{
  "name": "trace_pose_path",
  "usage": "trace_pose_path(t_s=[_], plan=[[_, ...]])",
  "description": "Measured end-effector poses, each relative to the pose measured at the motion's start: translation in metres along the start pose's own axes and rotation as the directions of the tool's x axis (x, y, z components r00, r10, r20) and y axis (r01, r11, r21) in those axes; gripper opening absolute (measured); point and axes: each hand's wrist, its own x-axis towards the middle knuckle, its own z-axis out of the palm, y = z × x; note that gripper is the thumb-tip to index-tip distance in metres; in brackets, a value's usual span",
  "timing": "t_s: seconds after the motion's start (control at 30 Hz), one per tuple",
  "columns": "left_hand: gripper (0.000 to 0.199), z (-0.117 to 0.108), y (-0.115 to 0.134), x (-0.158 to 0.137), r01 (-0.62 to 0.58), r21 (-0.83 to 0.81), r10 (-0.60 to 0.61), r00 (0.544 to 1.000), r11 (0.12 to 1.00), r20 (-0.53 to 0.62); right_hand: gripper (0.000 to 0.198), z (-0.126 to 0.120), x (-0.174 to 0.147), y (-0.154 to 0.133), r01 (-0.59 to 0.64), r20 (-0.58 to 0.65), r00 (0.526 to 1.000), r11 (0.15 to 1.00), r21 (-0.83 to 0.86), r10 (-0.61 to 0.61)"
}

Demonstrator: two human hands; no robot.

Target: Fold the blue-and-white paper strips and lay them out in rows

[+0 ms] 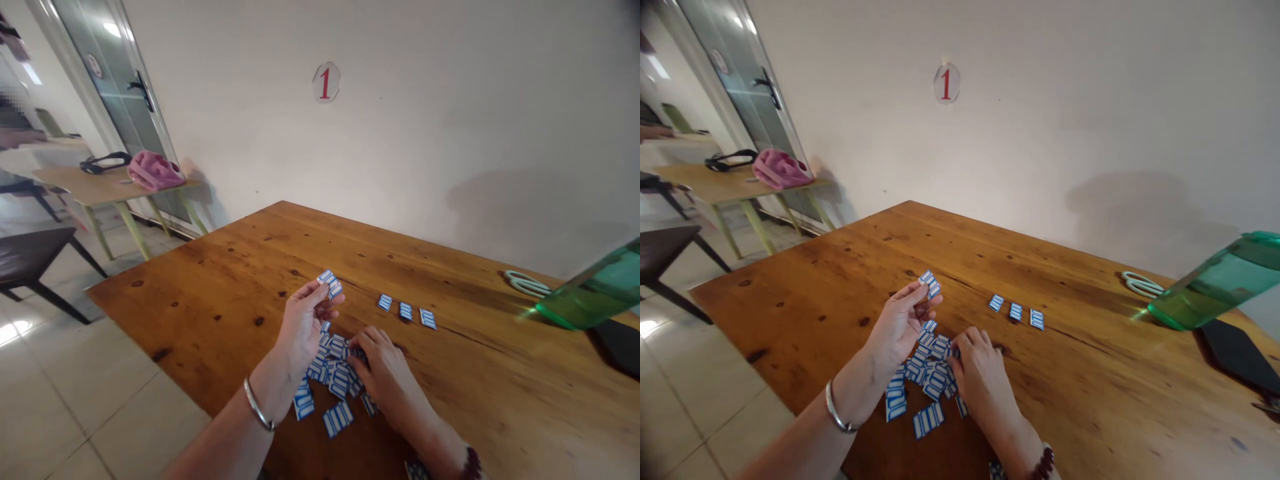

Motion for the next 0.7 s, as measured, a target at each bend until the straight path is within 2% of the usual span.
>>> trace_pose_path(t_s=[0.17,0.3,0.4,0.57,0.7], plan=[[0.014,0.0005,-0.0006,0.0007,-0.001,0.015,0.002,1.000,1.000,-0.012,0.010,0.0024,0.0009,-0.0024,0.025,0.014,1.000,0.999,-0.043,-0.024],[0.016,-0.0013,-0.0006,0.0014,0.002,0.017,-0.001,1.000,1.000,-0.018,0.013,0.0007,-0.0007,-0.0031,0.113,-0.008,0.994,0.993,-0.023,-0.113],[0.017,-0.0014,-0.0004,0.0016,-0.004,0.023,0.005,1.000,1.000,-0.020,0.014,-0.0021,-0.0032,-0.0033,0.106,-0.042,0.994,0.994,0.017,-0.105],[0.018,-0.0002,-0.0004,0.0018,-0.007,0.043,0.008,0.999,0.999,-0.036,0.012,-0.0007,-0.0068,0.0000,0.092,-0.139,0.988,0.973,0.211,-0.063],[0.018,-0.0005,-0.0001,0.0016,-0.011,0.051,0.013,1.000,0.999,-0.025,0.018,0.0043,-0.0065,0.0061,-0.006,-0.147,0.986,0.903,0.429,0.076]])
